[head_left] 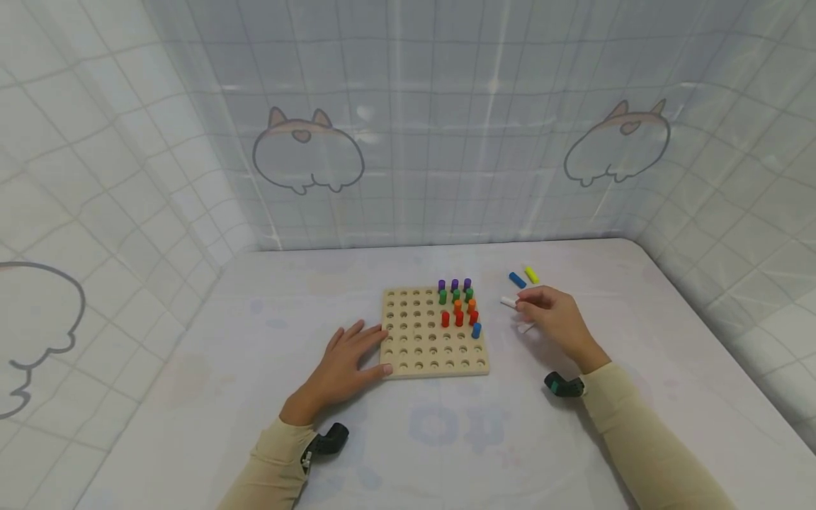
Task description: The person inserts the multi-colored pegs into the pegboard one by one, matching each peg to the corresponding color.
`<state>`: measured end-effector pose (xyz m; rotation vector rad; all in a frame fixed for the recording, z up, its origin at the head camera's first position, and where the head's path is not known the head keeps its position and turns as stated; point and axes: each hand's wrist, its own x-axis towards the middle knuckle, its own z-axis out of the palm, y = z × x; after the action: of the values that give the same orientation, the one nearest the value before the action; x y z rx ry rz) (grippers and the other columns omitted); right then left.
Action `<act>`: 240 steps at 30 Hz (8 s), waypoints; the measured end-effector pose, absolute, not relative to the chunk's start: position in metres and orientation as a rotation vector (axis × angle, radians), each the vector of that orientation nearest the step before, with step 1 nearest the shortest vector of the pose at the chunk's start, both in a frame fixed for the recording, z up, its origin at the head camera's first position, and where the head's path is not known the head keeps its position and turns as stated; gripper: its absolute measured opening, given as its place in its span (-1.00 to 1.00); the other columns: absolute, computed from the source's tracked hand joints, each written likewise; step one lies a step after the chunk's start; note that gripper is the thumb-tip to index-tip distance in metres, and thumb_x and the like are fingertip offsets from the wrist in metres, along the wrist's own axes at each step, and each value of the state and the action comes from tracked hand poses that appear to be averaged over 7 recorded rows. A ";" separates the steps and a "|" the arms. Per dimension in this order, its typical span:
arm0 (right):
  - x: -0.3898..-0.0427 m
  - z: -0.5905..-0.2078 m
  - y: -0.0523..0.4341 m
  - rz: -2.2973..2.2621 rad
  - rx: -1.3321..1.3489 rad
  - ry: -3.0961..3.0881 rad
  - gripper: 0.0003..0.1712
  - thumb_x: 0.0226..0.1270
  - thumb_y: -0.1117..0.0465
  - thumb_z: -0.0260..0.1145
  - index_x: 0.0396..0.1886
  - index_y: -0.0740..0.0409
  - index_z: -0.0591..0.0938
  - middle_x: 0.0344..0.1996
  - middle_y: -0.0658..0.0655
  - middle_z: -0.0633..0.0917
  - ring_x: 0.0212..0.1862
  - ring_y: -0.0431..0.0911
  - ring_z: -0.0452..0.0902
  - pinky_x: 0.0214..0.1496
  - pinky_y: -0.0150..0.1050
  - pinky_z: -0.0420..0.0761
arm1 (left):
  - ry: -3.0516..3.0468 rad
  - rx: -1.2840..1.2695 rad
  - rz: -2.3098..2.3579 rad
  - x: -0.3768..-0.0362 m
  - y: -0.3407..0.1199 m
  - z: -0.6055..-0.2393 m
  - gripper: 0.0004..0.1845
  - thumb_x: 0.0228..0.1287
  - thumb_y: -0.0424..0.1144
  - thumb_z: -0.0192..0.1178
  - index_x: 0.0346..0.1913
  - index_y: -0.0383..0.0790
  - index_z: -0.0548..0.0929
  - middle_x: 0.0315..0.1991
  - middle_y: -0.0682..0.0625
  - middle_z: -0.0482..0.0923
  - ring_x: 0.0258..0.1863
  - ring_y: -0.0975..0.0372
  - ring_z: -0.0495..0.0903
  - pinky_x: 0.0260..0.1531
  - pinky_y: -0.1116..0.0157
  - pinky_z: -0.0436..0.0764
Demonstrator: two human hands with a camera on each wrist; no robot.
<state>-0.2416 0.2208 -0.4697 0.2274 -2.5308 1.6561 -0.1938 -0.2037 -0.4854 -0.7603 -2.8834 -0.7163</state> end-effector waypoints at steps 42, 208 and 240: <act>-0.246 -0.480 0.247 1.212 0.342 -2.919 -0.79 0.31 0.20 0.42 -0.07 -0.05 0.73 -0.04 0.06 0.68 0.01 0.01 0.54 0.12 0.02 0.57 | -2.880 -0.763 -0.689 -0.194 -0.204 -0.488 -0.21 0.31 0.30 0.18 0.48 -0.03 0.40 0.48 0.03 0.30 0.55 -0.03 0.00 0.46 -0.18 -0.18; -0.214 -0.471 0.167 1.677 0.610 -2.665 -0.78 0.31 0.23 0.44 -0.08 0.14 0.67 -0.13 0.05 0.68 -0.04 -0.03 0.63 0.12 -0.03 0.62 | -2.882 -0.749 -0.715 -0.195 -0.204 -0.489 -0.21 0.31 0.33 0.16 0.48 -0.01 0.40 0.48 0.05 0.29 0.56 -0.02 -0.01 0.46 -0.16 -0.19; -0.217 -0.472 0.169 1.705 0.647 -2.644 -0.79 0.31 0.21 0.44 -0.09 0.13 0.68 -0.14 0.07 0.68 -0.05 -0.02 0.63 0.08 -0.09 0.62 | -2.891 -0.749 -0.716 -0.197 -0.203 -0.487 -0.21 0.31 0.32 0.16 0.49 -0.02 0.39 0.48 0.04 0.30 0.55 -0.02 0.00 0.46 -0.16 -0.19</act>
<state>-0.2171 0.1691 -0.4716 0.6466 -2.6438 1.7050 -0.1970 -0.2029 -0.4871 -0.7494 -2.8906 -0.7157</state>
